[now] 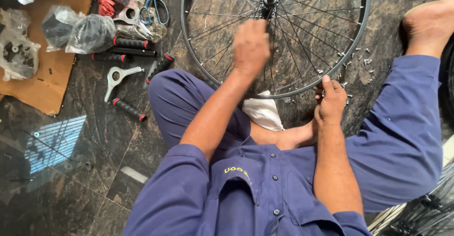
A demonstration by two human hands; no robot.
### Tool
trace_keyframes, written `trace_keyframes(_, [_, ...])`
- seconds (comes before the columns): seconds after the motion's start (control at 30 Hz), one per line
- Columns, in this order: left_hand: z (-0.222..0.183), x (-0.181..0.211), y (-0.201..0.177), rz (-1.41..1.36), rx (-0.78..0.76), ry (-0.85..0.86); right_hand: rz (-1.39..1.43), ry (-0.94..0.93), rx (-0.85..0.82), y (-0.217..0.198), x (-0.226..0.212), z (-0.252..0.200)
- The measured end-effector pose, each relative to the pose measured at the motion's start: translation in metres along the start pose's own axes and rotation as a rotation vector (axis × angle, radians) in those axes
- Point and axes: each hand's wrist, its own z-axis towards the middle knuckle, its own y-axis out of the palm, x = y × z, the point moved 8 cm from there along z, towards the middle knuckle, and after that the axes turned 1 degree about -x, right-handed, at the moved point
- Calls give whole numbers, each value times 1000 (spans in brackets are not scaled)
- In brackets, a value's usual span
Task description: The person sits on the floor and inserts spokes into the hub of a bicycle wheel one by one, threading them through the holes in the rim and securing them.
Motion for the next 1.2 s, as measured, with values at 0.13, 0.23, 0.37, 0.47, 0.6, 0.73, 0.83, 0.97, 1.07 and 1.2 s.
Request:
trace_keyframes(0.13, [-17,-30,31,111,-231,-43,10,-5,6,-1,4,5])
trace_keyframes(0.23, [-14,-27,25,77,-226,-42,5,-7,7,0,5,7])
trace_keyframes(0.37, [1,-15,-23,280,35,130,-8,-11,-1,-3,9,9])
trace_keyframes(0.47, [4,-15,-30,332,31,228,-33,-14,11,-6,10,10])
trace_keyframes(0.6, [-6,-23,9,312,-93,175,-19,-10,19,-6,12,11])
trace_keyframes(0.73, [-10,-33,29,307,-103,124,-13,-5,14,-6,11,9])
trace_keyframes(0.83, [-5,-44,34,248,-211,-8,-17,-4,8,-5,10,8])
trace_keyframes(0.97, [-17,-46,29,-88,-310,-362,-10,-6,7,-5,6,5])
trace_keyframes(1.07, [-26,-38,22,-265,-180,-467,-36,5,-11,-3,8,6])
trace_keyframes(1.2, [-64,-51,56,-818,-275,-938,-63,-19,-30,3,7,7])
